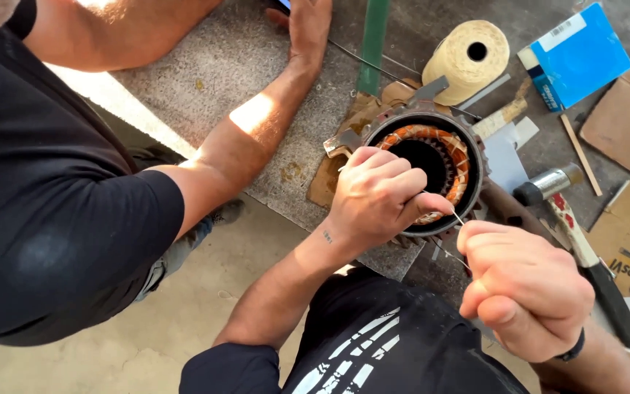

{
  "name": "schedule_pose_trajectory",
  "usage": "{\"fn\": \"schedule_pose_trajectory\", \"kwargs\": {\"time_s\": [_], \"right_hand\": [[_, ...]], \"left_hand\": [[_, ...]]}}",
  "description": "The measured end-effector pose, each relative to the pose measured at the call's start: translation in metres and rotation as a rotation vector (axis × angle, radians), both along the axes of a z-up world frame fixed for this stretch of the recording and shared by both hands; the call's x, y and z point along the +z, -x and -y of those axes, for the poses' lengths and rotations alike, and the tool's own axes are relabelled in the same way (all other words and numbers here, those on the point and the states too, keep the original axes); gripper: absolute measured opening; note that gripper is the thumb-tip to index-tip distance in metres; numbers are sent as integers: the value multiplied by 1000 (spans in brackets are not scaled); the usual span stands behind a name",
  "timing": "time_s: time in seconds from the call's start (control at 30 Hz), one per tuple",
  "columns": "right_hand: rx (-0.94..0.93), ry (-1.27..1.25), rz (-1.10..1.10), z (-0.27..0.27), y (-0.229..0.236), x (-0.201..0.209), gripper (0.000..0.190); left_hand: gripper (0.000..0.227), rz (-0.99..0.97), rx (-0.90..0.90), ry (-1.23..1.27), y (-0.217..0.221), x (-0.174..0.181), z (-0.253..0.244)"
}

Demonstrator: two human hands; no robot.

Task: The person winds a thin wire around the slots of a motor stator, using a hammer to tap the wire into place and pliers to cut the wire. The person continues winding and adjusting the wire throughout the clip.

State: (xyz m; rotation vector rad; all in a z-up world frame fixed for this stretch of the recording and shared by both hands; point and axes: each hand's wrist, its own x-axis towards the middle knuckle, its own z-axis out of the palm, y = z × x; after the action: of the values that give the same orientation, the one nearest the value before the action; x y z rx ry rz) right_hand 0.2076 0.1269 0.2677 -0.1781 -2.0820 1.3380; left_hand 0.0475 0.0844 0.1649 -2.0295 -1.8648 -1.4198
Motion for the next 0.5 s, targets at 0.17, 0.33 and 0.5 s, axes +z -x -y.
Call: {"fn": "schedule_pose_trajectory", "kwargs": {"time_s": [0.17,0.33,0.5], "right_hand": [[72,-23,3,-7,3,3,53],[44,40,55,-6,-8,2,52],[47,23,32,-7,-8,-3,54]], "left_hand": [[55,52,10,-51,0,-4,-1],[54,20,7,-41,1,0,-1],[53,68,-45,-14,2,-2,0]]}}
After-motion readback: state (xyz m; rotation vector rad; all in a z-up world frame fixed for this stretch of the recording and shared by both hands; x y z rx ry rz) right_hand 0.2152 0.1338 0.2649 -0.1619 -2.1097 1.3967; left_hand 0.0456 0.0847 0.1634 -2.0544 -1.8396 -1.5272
